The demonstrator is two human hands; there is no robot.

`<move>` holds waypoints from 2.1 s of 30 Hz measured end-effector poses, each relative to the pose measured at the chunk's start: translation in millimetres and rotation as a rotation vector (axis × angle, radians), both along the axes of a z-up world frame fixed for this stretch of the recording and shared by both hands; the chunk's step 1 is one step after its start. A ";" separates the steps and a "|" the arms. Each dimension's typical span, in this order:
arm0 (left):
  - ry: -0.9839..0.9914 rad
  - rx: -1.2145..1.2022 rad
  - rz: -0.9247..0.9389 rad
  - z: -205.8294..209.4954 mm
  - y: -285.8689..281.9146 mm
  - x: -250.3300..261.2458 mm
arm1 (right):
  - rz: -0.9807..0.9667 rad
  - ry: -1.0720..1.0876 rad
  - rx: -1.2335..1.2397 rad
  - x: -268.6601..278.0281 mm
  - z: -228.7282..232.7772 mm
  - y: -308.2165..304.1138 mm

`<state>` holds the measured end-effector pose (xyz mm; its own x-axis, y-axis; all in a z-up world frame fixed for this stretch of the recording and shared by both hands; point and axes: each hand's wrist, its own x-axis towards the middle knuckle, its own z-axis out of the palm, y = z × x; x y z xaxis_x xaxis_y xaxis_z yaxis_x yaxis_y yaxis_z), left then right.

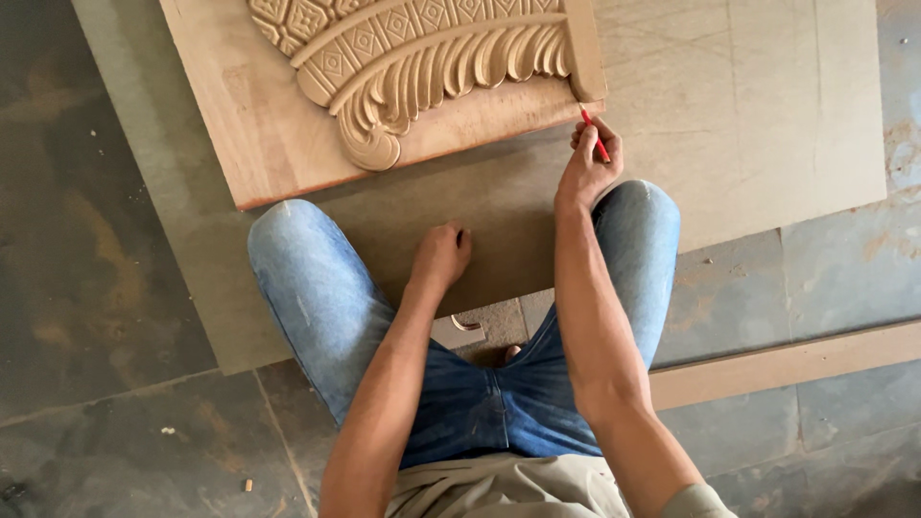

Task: The person uses a red pencil to trace the edges of a pre-carved wooden panel. They move around the panel, sitting on the floor to reach different sections and carefully outline the decorative patterns.

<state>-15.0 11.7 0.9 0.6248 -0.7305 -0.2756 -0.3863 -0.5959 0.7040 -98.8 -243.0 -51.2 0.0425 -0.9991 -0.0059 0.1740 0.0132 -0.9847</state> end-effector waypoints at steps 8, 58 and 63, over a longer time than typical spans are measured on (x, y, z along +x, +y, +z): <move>-0.028 -0.004 -0.010 3.0 -1.3 -1.0 | -0.077 0.073 0.011 -6.3 3.5 -5.4; 0.143 -0.016 0.030 -6.3 0.1 2.0 | 0.581 0.287 -0.093 62.8 61.4 53.4; 0.096 -0.032 0.024 -6.7 0.1 1.2 | 0.374 0.276 -0.030 45.5 53.0 34.3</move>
